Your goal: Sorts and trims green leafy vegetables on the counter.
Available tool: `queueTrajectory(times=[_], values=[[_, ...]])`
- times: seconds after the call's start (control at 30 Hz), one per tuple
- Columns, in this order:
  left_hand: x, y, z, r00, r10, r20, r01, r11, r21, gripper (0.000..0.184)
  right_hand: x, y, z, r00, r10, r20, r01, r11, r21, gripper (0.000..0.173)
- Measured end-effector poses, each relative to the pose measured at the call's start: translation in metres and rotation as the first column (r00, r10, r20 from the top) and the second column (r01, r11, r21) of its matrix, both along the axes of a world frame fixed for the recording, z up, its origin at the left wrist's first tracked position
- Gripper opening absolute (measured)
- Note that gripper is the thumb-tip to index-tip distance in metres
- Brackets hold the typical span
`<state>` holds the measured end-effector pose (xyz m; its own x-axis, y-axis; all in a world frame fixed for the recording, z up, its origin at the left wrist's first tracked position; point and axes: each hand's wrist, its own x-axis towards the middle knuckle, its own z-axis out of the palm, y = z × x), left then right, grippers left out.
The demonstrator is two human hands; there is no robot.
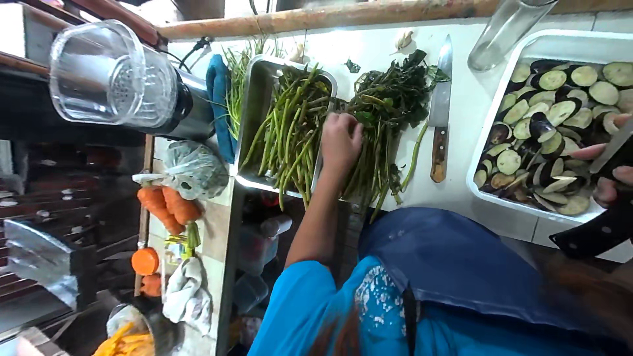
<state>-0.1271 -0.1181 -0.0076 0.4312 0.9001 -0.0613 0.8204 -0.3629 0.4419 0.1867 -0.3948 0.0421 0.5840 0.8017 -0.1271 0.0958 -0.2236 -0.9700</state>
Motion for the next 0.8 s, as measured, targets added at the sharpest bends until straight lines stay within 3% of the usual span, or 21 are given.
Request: queueTrajectory(times=[0.07, 0.13, 0.23, 0.47, 0.67, 0.73, 0.8], values=[[0.011, -0.016, 0.000, 0.997, -0.041, -0.060, 0.032, 0.989, -0.147, 0.042, -0.001, 0.000, 0.001, 1.000, -0.012, -0.011, 0.012, 1.000, -0.009, 0.047], [0.019, -0.027, -0.002, 0.993, -0.021, -0.112, 0.001, 0.985, -0.171, 0.048, -0.002, 0.000, 0.000, 1.000, -0.018, -0.016, 0.018, 1.000, -0.012, 0.046], [0.028, -0.039, 0.002, 0.983, 0.019, -0.185, -0.054, 0.981, -0.186, 0.045, -0.004, -0.002, -0.002, 1.000, -0.024, 0.011, 0.024, 1.000, -0.011, 0.038], [0.036, -0.070, 0.012, 0.898, 0.021, -0.440, -0.148, 0.956, -0.255, 0.043, -0.006, -0.005, -0.005, 0.999, -0.022, -0.023, 0.022, 0.999, 0.024, 0.044], [-0.002, -0.065, -0.007, 0.993, 0.012, -0.121, -0.057, 0.926, -0.374, 0.036, -0.007, -0.005, -0.007, 0.999, -0.030, -0.038, 0.030, 1.000, -0.003, 0.047], [-0.006, -0.053, -0.008, 0.996, 0.038, -0.079, -0.069, 0.893, -0.445, 0.034, -0.006, -0.005, -0.009, 0.999, -0.023, -0.035, 0.023, 1.000, -0.001, 0.047], [-0.010, -0.048, -0.003, 0.993, 0.092, -0.068, -0.111, 0.915, -0.388, 0.032, -0.006, -0.005, -0.009, 0.999, -0.022, -0.038, 0.022, 1.000, -0.003, 0.046]])
